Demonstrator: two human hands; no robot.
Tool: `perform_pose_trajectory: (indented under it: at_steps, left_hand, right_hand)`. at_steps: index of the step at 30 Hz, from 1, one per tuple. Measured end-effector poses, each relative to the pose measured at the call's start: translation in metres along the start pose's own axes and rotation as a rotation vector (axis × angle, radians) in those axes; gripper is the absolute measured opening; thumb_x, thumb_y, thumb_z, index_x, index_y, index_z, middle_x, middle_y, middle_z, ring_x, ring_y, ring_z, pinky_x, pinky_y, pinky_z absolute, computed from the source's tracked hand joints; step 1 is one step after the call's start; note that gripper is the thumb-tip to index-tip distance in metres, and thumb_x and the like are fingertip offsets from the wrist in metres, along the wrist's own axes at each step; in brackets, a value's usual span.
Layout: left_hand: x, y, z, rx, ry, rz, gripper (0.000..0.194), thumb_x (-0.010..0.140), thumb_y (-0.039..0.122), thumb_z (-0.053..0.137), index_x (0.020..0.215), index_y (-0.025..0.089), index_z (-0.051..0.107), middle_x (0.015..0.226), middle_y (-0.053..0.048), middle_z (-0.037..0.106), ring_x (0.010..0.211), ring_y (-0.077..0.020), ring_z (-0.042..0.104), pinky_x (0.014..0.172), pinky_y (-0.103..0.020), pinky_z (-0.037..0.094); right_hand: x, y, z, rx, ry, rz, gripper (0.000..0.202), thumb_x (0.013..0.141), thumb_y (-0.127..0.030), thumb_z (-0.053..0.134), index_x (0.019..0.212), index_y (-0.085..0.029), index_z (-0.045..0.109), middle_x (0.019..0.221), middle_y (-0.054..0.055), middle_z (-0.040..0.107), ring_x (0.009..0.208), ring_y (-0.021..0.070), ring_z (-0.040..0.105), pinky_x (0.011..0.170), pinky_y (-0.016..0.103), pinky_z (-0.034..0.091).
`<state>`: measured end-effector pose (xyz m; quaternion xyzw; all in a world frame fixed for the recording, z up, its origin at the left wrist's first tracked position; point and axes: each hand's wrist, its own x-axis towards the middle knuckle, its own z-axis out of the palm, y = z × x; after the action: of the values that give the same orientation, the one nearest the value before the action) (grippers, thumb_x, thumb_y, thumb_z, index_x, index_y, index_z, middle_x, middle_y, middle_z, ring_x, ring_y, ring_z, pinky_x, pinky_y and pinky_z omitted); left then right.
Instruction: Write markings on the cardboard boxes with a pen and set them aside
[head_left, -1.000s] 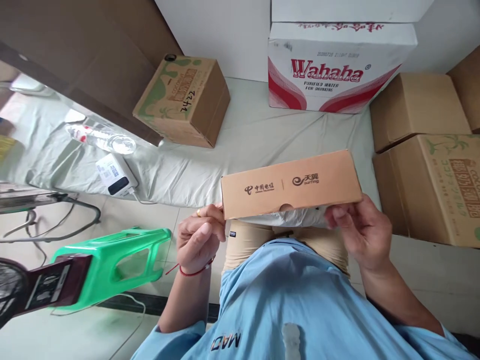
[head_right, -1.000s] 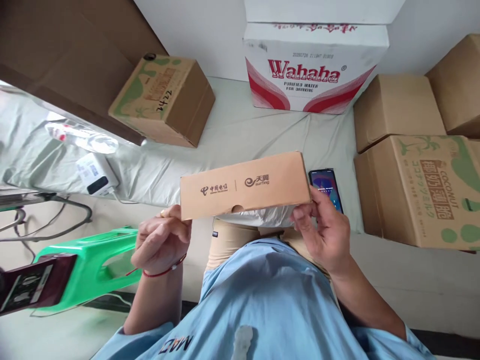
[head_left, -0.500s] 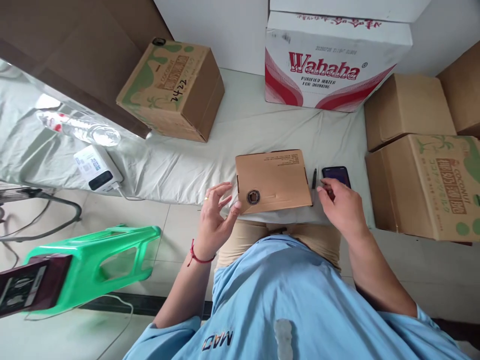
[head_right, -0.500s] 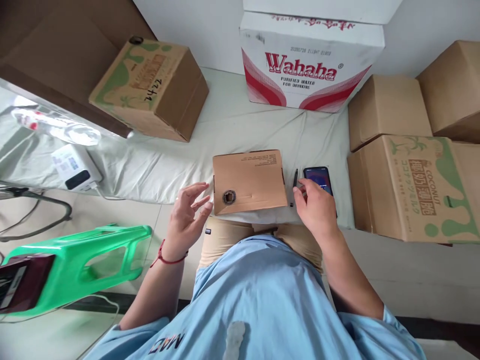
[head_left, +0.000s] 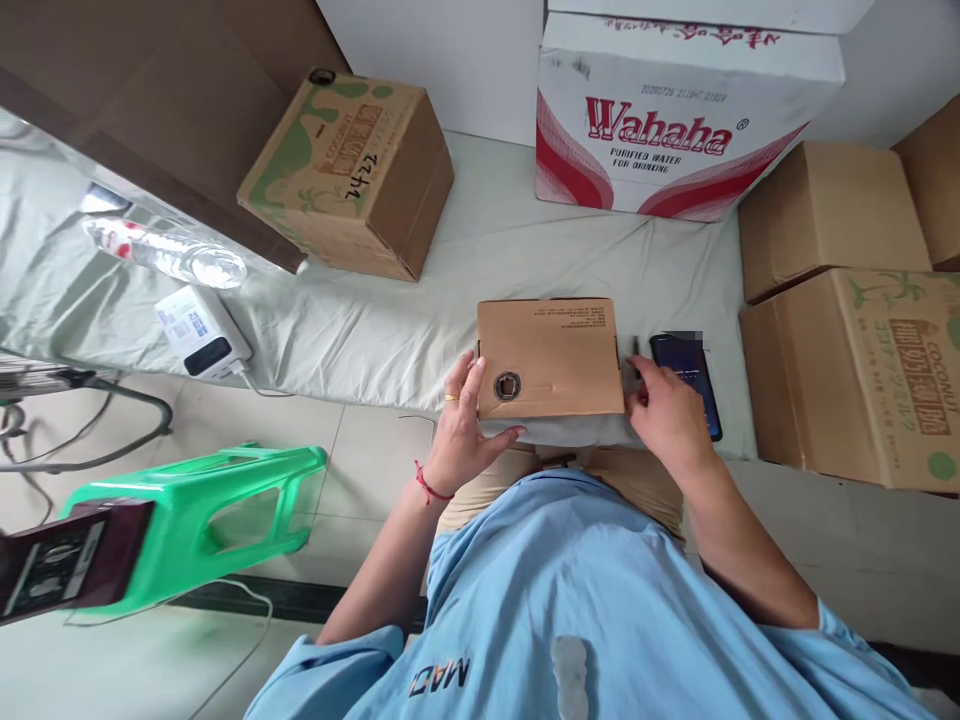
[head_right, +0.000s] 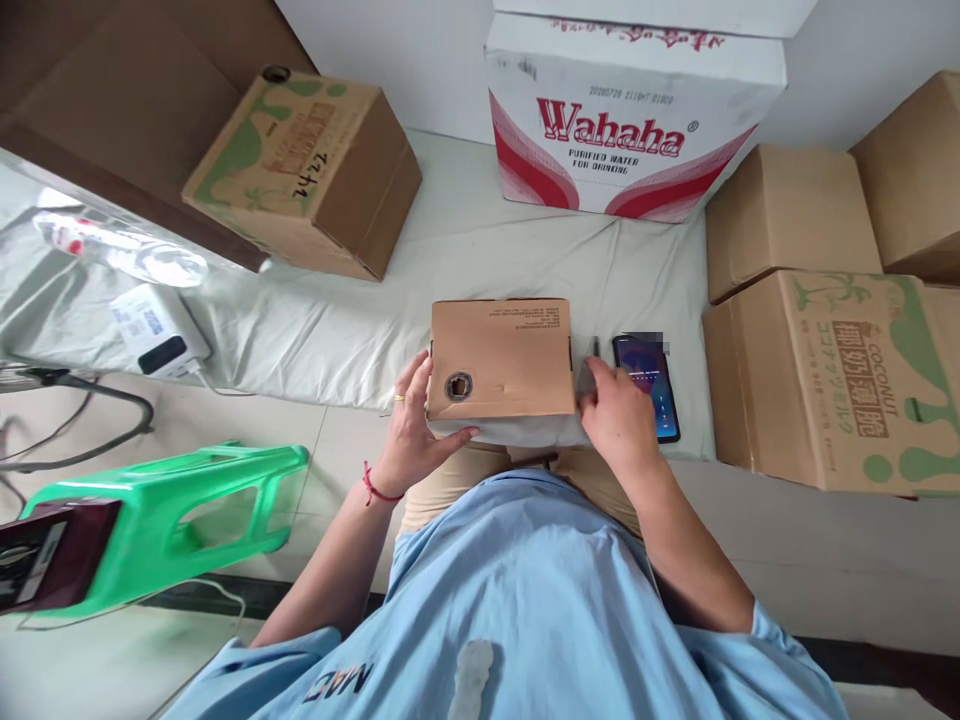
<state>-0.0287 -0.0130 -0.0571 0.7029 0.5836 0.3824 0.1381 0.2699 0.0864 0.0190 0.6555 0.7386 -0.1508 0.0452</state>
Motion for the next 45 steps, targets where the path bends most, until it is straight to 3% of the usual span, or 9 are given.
perform_pose_trajectory:
  at_steps: [3,6,15,24,29,33,37,41,45]
  left_hand:
    - [0.000,-0.005,0.000,0.027,-0.026,-0.003,0.107,0.097,0.050,0.084,0.181,0.034,0.020,0.179,-0.023,0.034,0.167,-0.0451,0.042,0.130,-0.067,0.047]
    - [0.000,-0.008,0.000,0.041,-0.035,-0.034,0.106,0.097,0.049,0.085,0.180,0.033,0.022,0.178,-0.023,0.034,0.165,-0.0453,0.045,0.130,-0.067,0.048]
    - [0.005,-0.007,0.002,-0.008,-0.072,-0.061,0.103,0.098,0.052,0.083,0.179,0.032,0.023,0.164,-0.021,0.051,0.153,-0.0397,0.058,0.121,-0.060,0.057]
    - [0.013,-0.002,0.008,-0.053,-0.083,-0.109,0.103,0.096,0.053,0.086,0.177,0.031,0.028,0.163,-0.021,0.051,0.150,-0.0395,0.058,0.123,-0.061,0.054]
    - [0.032,-0.006,0.012,-0.086,-0.078,-0.036,0.107,0.095,0.068,0.082,0.178,0.027,0.028,0.163,-0.024,0.048,0.152,-0.0416,0.054,0.125,-0.064,0.051]
    - [0.046,-0.017,0.020,-0.049,-0.102,-0.009,0.113,0.089,0.078,0.082,0.176,0.024,0.034,0.165,-0.026,0.044,0.157,-0.0442,0.049,0.128,-0.066,0.047]
    - [0.053,-0.021,0.032,-0.005,-0.084,-0.002,0.116,0.086,0.079,0.084,0.175,0.023,0.036,0.160,-0.024,0.050,0.149,-0.0437,0.057,0.123,-0.065,0.052]
    - [0.051,-0.015,0.038,0.043,-0.049,0.033,0.112,0.091,0.075,0.081,0.177,0.022,0.032,0.157,-0.024,0.056,0.144,-0.0416,0.062,0.119,-0.061,0.056]
    - [0.047,-0.010,0.042,0.134,-0.053,0.003,0.111,0.093,0.079,0.077,0.176,0.021,0.032,0.154,-0.024,0.060,0.139,-0.0414,0.065,0.115,-0.059,0.057]
  right_hand:
    - [-0.003,0.013,-0.004,0.017,0.084,0.001,0.045,0.101,-0.019,0.057,0.140,-0.018,0.078,0.116,0.015,0.081,0.103,0.0322,0.079,0.091,0.041,0.060]
    - [-0.003,0.019,-0.006,0.019,0.106,0.013,0.043,0.107,-0.028,0.056,0.143,-0.016,0.075,0.113,0.014,0.083,0.104,0.0321,0.079,0.087,0.040,0.058]
    - [0.005,0.003,-0.004,-0.220,-0.025,0.113,0.050,0.114,-0.041,0.049,0.149,-0.010,0.067,0.127,0.025,0.078,0.103,0.0369,0.082,0.078,0.039,0.056]
    - [0.003,0.007,-0.008,-0.192,-0.077,0.094,0.029,0.108,-0.034,0.056,0.115,-0.015,0.077,0.113,0.019,0.083,0.097,0.0350,0.083,0.072,0.037,0.051]
    - [-0.015,0.030,-0.022,0.245,0.168,0.162,0.026,0.098,-0.036,0.069,0.118,-0.022,0.076,0.094,0.008,0.084,0.082,0.0281,0.078,0.077,0.039,0.053]
    - [-0.023,0.036,-0.044,0.801,0.361,0.005,0.038,0.096,-0.046,0.076,0.129,-0.028,0.075,0.081,0.002,0.080,0.072,0.0237,0.074,0.069,0.036,0.052]
    - [-0.003,0.018,-0.064,1.256,0.199,-0.209,0.036,0.092,-0.064,0.072,0.100,-0.030,0.074,0.069,0.003,0.072,0.050,0.0190,0.054,0.046,0.032,0.030]
    - [0.036,-0.019,-0.062,1.367,0.041,-0.396,0.051,0.076,-0.074,0.086,0.102,-0.033,0.069,0.073,-0.001,0.065,0.057,0.0180,0.051,0.052,0.032,0.037]
    - [0.062,-0.048,-0.033,1.313,0.025,-0.506,0.045,0.095,-0.068,0.076,0.084,-0.026,0.065,0.065,-0.005,0.051,0.055,0.0121,0.042,0.055,0.029,0.034]
